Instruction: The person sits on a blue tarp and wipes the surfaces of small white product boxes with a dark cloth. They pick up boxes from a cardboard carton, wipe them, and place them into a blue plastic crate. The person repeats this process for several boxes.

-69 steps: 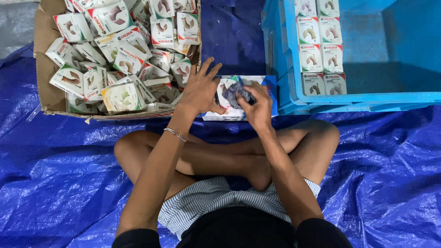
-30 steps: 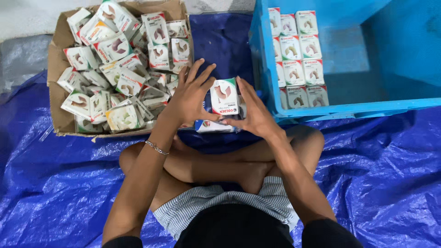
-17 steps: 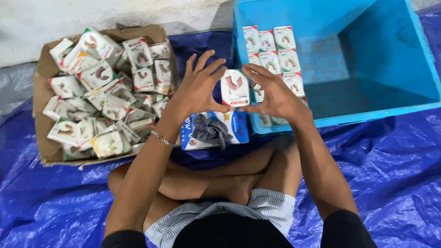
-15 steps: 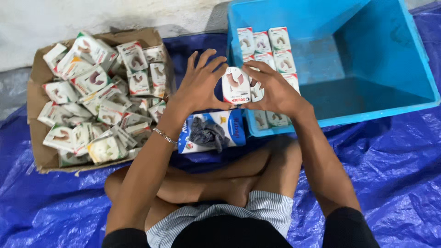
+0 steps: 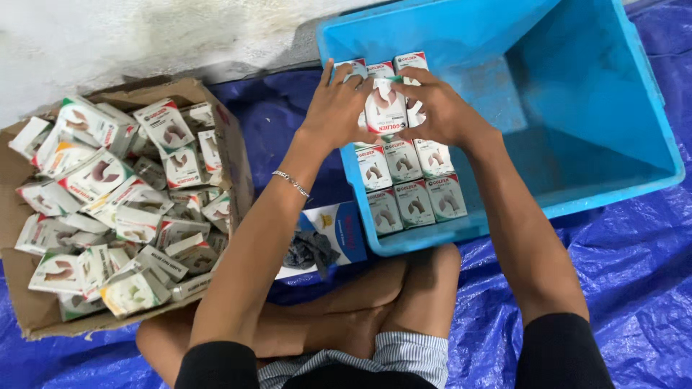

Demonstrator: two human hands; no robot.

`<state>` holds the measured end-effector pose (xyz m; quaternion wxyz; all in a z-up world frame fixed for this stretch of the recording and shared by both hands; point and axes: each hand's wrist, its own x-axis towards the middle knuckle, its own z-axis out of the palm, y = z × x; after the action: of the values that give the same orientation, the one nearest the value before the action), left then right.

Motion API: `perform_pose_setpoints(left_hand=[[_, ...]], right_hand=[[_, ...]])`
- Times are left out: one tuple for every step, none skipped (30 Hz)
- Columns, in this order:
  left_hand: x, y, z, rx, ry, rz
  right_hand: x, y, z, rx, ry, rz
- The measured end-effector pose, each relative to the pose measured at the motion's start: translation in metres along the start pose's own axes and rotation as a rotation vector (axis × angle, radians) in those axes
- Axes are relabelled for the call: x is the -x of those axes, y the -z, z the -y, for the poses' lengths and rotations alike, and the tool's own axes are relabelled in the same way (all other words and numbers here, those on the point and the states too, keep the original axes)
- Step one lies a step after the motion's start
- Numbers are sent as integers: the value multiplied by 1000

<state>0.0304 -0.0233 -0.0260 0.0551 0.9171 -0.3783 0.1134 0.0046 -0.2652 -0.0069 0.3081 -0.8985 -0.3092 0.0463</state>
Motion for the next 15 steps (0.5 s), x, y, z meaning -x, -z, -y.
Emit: perform_pose_setpoints(left_hand=[[-8,-8,1,2,-1,3],[-15,-15,3,18,25,56],[-21,-24,3,37,50,112],[-26,-32,5,42,48,118],[-31,-40,7,69,50,102],[-36,-47,8,96,52,87],[-41,-56,8,96,53,89],[-46,-64,9,99,79,148],[-49,-71,9,100,109,207],[-55,-71,10,99,115,210],[-58,-73,8,77,137,296],[-62,-74,6,55,159,384],[-66,-81,6,55,159,387],[-71,-87,7,57,160,449],[-75,-93,7,60,162,512]], right_hand=[[-4,2,-6,-3,-3,1],[-9,3,-12,35,-7,12],[-12,4,-17,71,-15,24],[-17,3,-24,65,-21,26],[-22,2,-31,49,-21,19],[-27,2,-37,32,-22,11],[-32,0,-46,30,-22,12],[-36,-3,-55,37,-24,18],[-41,-6,-62,43,-22,25],[-48,-8,-71,39,-18,29],[-52,-12,-80,45,10,27],[-55,-17,-88,50,38,25],[-58,-22,-97,46,37,25],[-61,-27,-106,48,39,17],[-64,-32,-114,49,41,9]])
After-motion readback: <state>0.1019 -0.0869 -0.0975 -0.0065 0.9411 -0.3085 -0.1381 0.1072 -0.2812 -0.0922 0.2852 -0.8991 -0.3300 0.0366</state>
